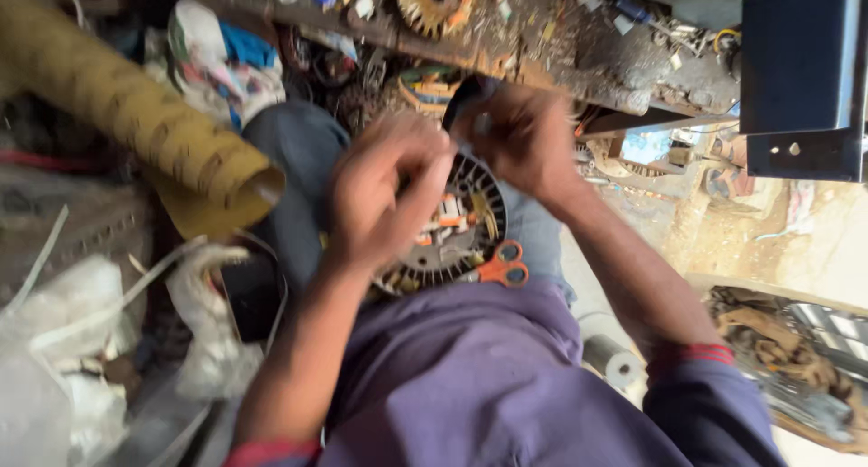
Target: The person manipulates wires and components inside a motor stator by hand while holding it in their lap.
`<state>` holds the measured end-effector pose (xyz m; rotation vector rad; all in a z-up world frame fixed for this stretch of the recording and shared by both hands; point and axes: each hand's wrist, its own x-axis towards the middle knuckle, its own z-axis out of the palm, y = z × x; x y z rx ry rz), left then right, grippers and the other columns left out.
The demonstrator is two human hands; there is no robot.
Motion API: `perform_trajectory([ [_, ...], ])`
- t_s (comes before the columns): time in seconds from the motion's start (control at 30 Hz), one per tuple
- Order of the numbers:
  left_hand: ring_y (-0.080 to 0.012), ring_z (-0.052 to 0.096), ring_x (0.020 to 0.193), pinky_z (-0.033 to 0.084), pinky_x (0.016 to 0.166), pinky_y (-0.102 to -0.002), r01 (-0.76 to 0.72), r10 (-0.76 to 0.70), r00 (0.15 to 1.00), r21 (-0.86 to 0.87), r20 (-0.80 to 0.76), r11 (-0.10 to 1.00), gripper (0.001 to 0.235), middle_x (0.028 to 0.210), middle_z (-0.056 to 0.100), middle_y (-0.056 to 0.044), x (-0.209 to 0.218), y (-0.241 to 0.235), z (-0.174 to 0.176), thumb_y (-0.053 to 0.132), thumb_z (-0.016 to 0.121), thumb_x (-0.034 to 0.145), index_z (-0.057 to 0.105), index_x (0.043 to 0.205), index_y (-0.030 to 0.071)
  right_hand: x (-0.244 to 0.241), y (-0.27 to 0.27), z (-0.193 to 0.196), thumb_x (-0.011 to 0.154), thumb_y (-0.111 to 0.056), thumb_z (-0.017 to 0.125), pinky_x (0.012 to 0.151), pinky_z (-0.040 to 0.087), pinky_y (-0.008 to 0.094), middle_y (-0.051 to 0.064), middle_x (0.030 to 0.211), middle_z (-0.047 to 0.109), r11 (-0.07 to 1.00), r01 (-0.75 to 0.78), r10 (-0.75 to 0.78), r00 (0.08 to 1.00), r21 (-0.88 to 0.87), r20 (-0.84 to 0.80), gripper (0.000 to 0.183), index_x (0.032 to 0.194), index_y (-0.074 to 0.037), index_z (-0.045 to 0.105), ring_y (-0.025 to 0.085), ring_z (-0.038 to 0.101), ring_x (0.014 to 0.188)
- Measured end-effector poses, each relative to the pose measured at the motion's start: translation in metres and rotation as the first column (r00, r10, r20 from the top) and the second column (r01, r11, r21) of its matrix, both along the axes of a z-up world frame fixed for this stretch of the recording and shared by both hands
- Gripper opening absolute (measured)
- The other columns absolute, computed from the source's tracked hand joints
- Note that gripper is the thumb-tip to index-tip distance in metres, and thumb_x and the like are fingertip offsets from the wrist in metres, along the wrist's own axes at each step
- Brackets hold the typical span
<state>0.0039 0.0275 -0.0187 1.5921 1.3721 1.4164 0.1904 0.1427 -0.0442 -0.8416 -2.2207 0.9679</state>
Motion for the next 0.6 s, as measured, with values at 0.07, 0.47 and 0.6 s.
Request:
perform_trajectory([
  [0.07,-0.0242,0.069,0.09,0.055,0.08,-0.036,0.103,-0.116,0.988,-0.116,-0.105,0.988,0.012,0.1,0.069,-0.007,-0.014,0.029,-0.027,0.012,0.079,0.09,0.072,0.097,0.005,0.009,0.008,0.018,0.091,-0.014,0.084,0.063,0.047,0.044,0.01,0.075,0.059,0.881,0.009,-0.117,0.973,0.473,0.199,0.007,0.095,-0.011,0.078,0.032,0.061,0.07],
  [0.47,-0.0236,0.071,0.098,0.056,0.09,-0.045,0.09,0.077,0.904,0.363,-0.421,0.928,0.02,0.118,0.066,-0.011,0.007,-0.023,0.024,0.012,0.069,0.091,0.072,0.109,0.003,0.022,-0.007,-0.006,0.083,-0.012,0.08,0.061,0.051,0.04,0.013,0.081,0.069,0.982,-0.136,0.109,0.974,0.132,0.198,0.01,0.091,-0.007,0.077,0.029,0.066,0.071],
  [0.6,-0.0291,0.07,0.092,0.056,0.083,-0.041,0.027,-0.022,0.995,0.044,-0.1,0.999,0.014,0.104,0.069,-0.011,0.0,0.012,-0.006,0.016,0.079,0.09,0.072,0.096,0.005,0.0,0.002,-0.008,0.083,-0.019,0.081,0.055,0.05,0.038,0.01,0.074,0.064,0.988,0.103,-0.111,0.991,0.114,0.068,0.011,0.089,-0.012,0.076,0.024,0.063,0.062],
])
